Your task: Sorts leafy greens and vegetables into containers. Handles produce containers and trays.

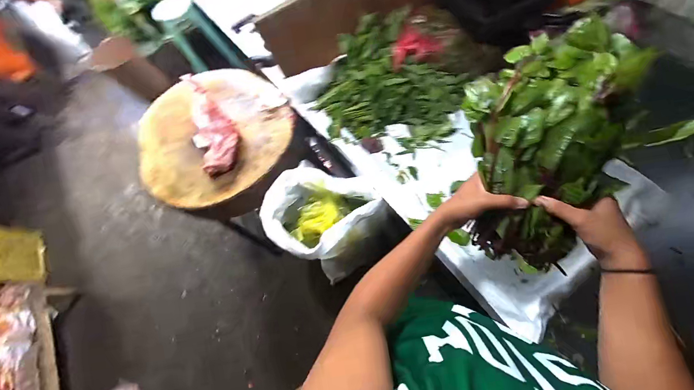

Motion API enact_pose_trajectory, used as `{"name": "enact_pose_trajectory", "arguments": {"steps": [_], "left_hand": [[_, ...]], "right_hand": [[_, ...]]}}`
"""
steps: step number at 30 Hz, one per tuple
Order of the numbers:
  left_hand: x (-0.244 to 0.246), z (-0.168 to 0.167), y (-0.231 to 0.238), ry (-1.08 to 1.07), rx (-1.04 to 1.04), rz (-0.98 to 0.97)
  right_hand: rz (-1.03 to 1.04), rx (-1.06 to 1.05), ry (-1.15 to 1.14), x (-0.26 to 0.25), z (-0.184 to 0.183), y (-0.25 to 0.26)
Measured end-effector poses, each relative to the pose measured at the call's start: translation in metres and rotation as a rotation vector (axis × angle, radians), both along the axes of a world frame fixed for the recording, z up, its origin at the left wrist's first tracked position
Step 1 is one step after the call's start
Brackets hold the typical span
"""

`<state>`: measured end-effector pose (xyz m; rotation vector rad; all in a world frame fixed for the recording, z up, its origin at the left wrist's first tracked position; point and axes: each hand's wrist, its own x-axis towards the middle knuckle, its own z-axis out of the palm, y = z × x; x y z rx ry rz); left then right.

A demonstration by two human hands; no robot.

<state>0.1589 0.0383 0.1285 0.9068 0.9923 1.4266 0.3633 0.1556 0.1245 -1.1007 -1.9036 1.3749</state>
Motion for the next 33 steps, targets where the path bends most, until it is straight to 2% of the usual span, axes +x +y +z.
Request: {"name": "enact_pose_trajectory", "arguments": {"steps": [7, 12, 15, 18, 20, 23, 27, 30, 33], "left_hand": [[-0.068, -0.017, -0.080, -0.094, 0.077, 0.128], [-0.134, -0.032, -0.160, -0.141, 0.010, 0.270], [-0.173, -0.027, -0.201, -0.134, -0.123, 0.379], [-0.197, -0.019, -0.237, -0.120, -0.276, 0.486], [-0.207, -0.021, -0.252, -0.130, -0.290, 0.557], [-0.216, -0.047, -0.255, -0.178, -0.255, 0.619], [-0.234, -0.073, -0.248, -0.200, -0.217, 0.547], [-0.238, -0.076, -0.226, -0.155, -0.229, 0.401], [-0.223, -0.074, -0.181, -0.124, -0.224, 0.171]], "right_hand": [[0.144, 0.003, -0.004, -0.091, -0.008, -0.053], [0.281, -0.021, 0.013, -0.175, -0.025, -0.111], [0.323, -0.039, -0.043, -0.224, -0.031, -0.142], [0.387, -0.073, -0.133, -0.258, -0.022, -0.171], [0.452, -0.095, -0.187, -0.278, 0.004, -0.187], [0.561, -0.120, -0.298, -0.298, 0.034, -0.188], [0.572, -0.066, -0.334, -0.302, 0.030, -0.176], [0.470, -0.042, -0.289, -0.278, 0.024, -0.172], [0.234, -0.099, -0.275, -0.225, 0.037, -0.172]]}}
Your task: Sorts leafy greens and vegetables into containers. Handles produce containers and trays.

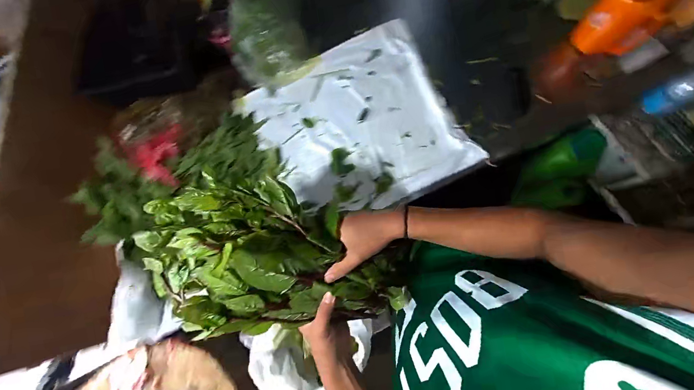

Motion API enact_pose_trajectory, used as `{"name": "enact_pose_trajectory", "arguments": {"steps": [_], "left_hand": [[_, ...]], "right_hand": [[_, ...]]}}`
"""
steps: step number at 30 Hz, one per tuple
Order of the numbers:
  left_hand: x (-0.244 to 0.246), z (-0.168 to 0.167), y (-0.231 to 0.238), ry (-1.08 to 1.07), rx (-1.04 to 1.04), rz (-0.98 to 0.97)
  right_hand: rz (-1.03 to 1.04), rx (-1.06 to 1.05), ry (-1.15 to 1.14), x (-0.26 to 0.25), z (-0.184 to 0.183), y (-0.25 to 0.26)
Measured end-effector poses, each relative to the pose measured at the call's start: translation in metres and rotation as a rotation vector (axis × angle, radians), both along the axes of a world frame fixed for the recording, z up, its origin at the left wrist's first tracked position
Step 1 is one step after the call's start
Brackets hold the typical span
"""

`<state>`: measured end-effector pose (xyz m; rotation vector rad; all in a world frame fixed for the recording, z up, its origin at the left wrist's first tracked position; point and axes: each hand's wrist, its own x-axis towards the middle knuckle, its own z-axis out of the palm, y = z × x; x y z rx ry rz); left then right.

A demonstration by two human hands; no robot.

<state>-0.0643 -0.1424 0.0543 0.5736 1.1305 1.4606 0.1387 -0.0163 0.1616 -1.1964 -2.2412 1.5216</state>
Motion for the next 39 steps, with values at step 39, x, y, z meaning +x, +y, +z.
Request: {"name": "enact_pose_trajectory", "arguments": {"steps": [39], "left_hand": [[0.640, -0.113, 0.187, 0.093, -0.292, -0.960]], "right_hand": [[-1.152, -0.107, -0.410, 0.670, -0.203, 0.032]]}}
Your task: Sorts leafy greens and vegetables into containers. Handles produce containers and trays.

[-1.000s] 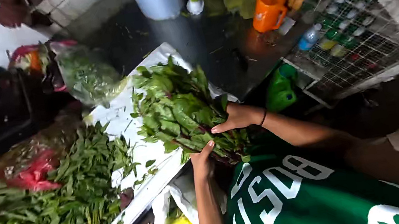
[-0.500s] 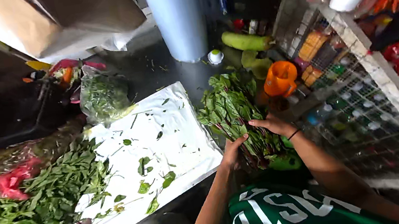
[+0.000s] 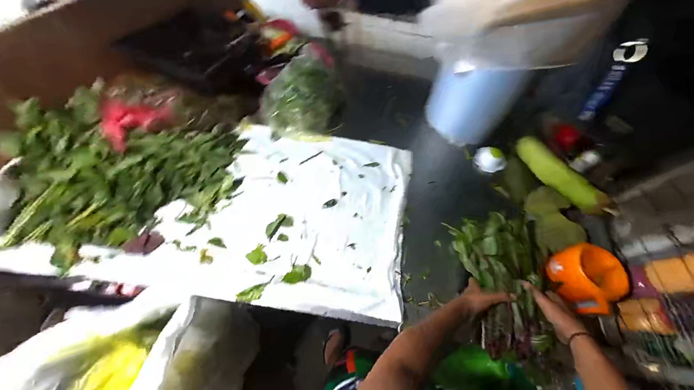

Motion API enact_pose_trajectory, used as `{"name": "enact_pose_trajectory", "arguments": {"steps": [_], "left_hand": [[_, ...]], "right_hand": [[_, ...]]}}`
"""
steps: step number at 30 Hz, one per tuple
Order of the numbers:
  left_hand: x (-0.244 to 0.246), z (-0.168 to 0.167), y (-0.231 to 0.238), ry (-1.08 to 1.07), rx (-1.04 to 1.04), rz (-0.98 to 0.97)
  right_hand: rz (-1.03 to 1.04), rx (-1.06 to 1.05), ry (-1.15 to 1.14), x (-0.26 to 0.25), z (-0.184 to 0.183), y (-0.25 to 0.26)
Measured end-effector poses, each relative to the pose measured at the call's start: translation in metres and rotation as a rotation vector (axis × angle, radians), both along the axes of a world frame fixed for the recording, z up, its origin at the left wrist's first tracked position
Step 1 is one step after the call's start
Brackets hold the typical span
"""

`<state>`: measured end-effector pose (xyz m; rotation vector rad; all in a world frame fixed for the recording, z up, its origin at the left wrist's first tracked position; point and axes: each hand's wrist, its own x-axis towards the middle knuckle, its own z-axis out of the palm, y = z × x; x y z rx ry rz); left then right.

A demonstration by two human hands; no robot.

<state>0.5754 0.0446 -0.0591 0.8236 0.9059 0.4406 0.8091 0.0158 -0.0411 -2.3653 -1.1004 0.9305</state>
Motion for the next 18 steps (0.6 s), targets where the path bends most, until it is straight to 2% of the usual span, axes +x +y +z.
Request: {"name": "enact_pose_trajectory", "arguments": {"steps": [3, 8, 13, 18], "left_hand": [[0.008, -0.003, 0.011, 0.202, 0.108, -0.072], [-0.012, 0.018, 0.017, 0.357, 0.174, -0.147], [-0.049, 0.050, -0.012, 0.417, 0.241, -0.162], [-0.100, 0.066, -0.026, 0.319, 0.278, -0.206]], "right_hand": [[0.012, -0.028, -0.093, 0.023, -0.017, 0.004], [0.133, 0.077, -0.090, 0.023, 0.025, -0.017], [0.207, 0.250, -0.111, -0.044, 0.076, -0.038], [0.337, 0.446, -0.041, -0.119, 0.056, -0.020]]}}
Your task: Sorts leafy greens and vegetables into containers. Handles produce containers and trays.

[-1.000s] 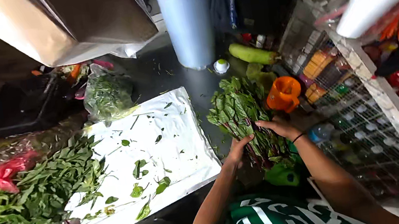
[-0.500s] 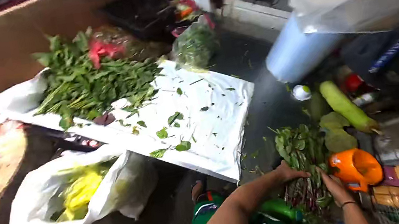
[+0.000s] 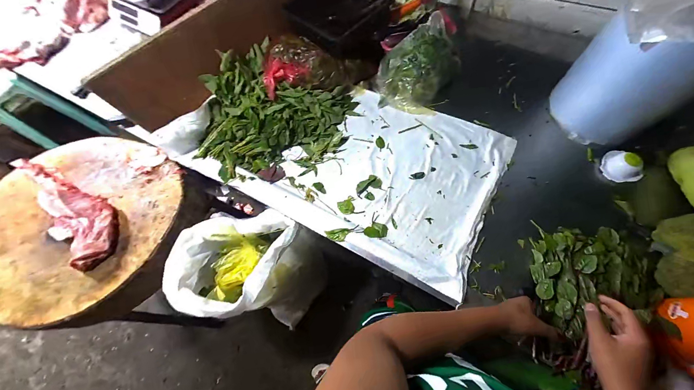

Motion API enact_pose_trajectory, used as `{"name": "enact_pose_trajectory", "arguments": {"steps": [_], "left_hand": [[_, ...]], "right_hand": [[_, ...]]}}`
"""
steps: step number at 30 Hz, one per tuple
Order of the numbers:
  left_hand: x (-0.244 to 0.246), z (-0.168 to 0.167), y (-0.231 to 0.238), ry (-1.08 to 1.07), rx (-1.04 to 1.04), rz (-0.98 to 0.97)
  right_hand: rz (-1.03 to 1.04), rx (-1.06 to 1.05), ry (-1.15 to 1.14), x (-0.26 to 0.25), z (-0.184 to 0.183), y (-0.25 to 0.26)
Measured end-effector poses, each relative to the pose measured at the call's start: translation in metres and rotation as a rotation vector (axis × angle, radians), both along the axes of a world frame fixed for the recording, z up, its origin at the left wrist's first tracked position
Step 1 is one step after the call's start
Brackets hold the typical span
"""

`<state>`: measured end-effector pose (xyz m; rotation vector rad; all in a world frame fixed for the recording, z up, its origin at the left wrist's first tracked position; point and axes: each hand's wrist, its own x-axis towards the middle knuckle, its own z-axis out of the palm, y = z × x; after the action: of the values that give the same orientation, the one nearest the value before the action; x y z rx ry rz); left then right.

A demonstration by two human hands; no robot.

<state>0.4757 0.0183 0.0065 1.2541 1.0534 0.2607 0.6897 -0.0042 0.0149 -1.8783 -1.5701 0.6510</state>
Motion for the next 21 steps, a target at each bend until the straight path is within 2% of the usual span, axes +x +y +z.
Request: {"name": "enact_pose_trajectory", "arguments": {"steps": [4, 6, 8, 11, 13, 15, 17, 21], "left_hand": [[-0.056, -0.010, -0.004, -0.069, 0.093, -0.015], [-0.108, 0.001, -0.003, -0.034, 0.151, -0.052], [-0.181, 0.025, 0.004, 0.081, 0.178, -0.001], [-0.312, 0.051, 0.023, 0.225, 0.172, 0.358], [-0.401, 0.040, 0.040, 0.324, 0.201, 0.663], [-0.484, 0.028, 0.059, 0.439, 0.252, 0.876], [-0.557, 0.028, 0.073, 0.551, 0.258, 0.971], [-0.663, 0.040, 0.098, 0.863, 0.199, 1.008]], "right_hand": [[0.242, 0.047, 0.085, -0.082, -0.022, 0.020], [0.364, -0.001, 0.119, -0.117, -0.030, 0.026], [0.464, -0.051, 0.111, -0.145, -0.035, 0.032], [0.534, -0.084, 0.131, -0.174, -0.043, 0.040], [0.530, -0.108, 0.130, -0.190, -0.048, 0.043], [0.519, -0.133, 0.126, -0.201, -0.051, 0.050], [0.500, -0.161, 0.116, -0.213, -0.059, 0.057], [0.414, -0.209, 0.129, -0.247, -0.077, 0.072]]}}
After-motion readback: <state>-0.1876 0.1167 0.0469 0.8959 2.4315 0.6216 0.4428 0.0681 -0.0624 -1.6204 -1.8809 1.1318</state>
